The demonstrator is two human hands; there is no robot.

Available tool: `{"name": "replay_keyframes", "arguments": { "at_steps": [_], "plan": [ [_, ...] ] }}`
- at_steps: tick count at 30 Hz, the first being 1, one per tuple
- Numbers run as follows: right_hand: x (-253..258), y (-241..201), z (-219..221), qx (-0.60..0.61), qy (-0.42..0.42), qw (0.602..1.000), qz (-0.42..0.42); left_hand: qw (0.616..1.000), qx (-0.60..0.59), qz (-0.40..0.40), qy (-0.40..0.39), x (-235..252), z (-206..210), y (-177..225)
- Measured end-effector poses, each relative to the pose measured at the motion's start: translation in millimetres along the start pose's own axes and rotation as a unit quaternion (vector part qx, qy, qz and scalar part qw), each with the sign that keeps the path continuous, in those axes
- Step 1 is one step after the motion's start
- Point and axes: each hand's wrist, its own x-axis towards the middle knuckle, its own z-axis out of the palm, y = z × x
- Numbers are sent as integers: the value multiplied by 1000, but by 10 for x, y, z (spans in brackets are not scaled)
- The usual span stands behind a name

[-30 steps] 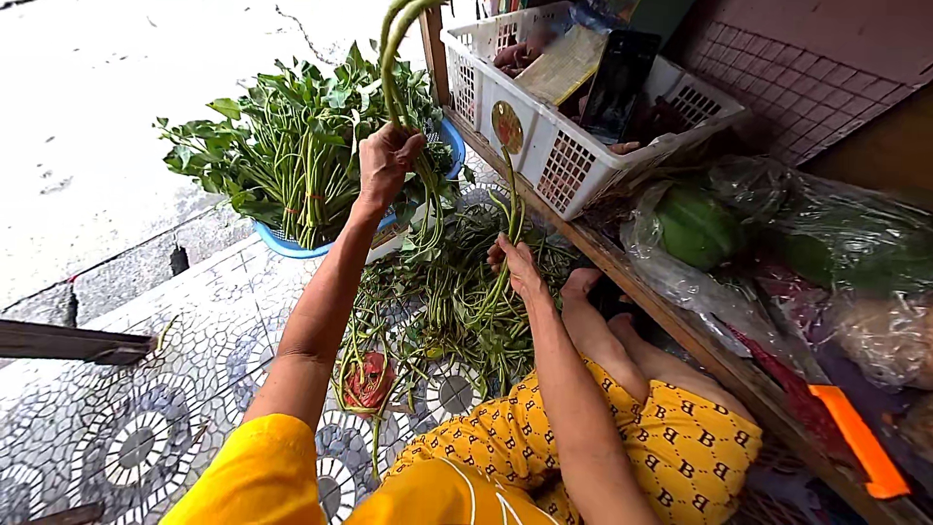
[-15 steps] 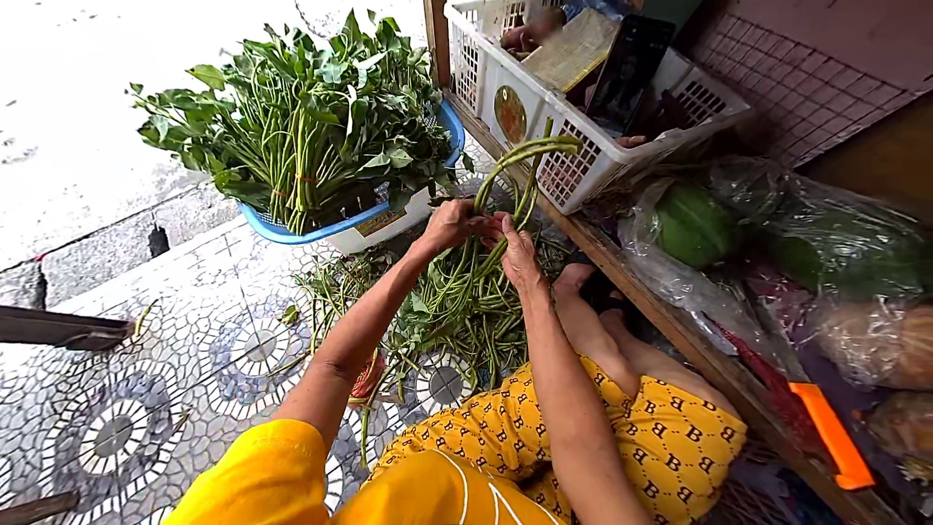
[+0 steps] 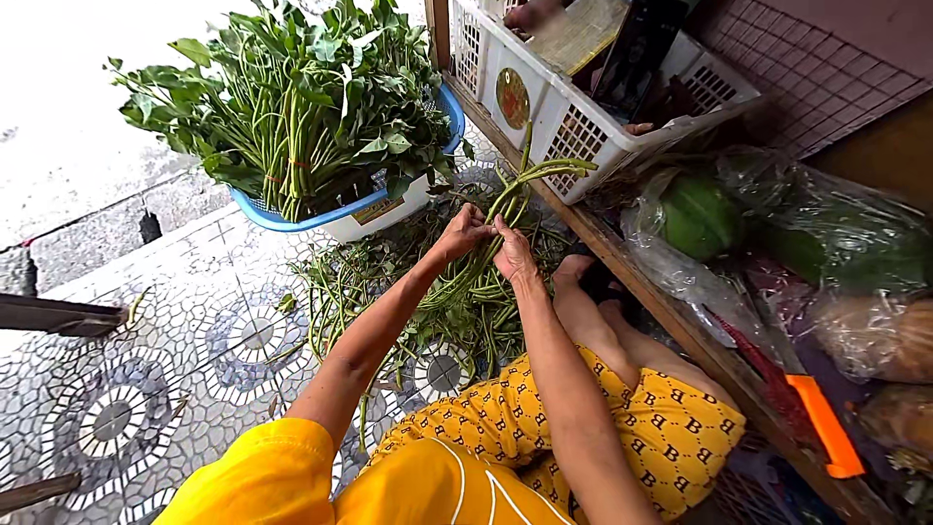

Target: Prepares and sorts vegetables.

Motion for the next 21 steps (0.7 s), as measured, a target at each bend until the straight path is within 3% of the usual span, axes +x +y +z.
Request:
{"name": "replay_keyframes", "arguments": {
  "at_steps": [4, 12, 17, 21],
  "plan": [
    [29, 108, -30, 8, -23, 1000, 5, 994, -110, -4, -27, -35, -15, -223],
    [74, 123, -61, 34, -28, 999, -12, 995, -79, -19, -56, -76, -23, -277],
    [112, 72, -116, 72, 45, 996, 24, 980, -17, -41, -192, -122, -165, -219],
    [137, 4, -184, 96, 111, 988, 55, 924, 102, -132, -344, -280, -321, -223]
  ]
}}
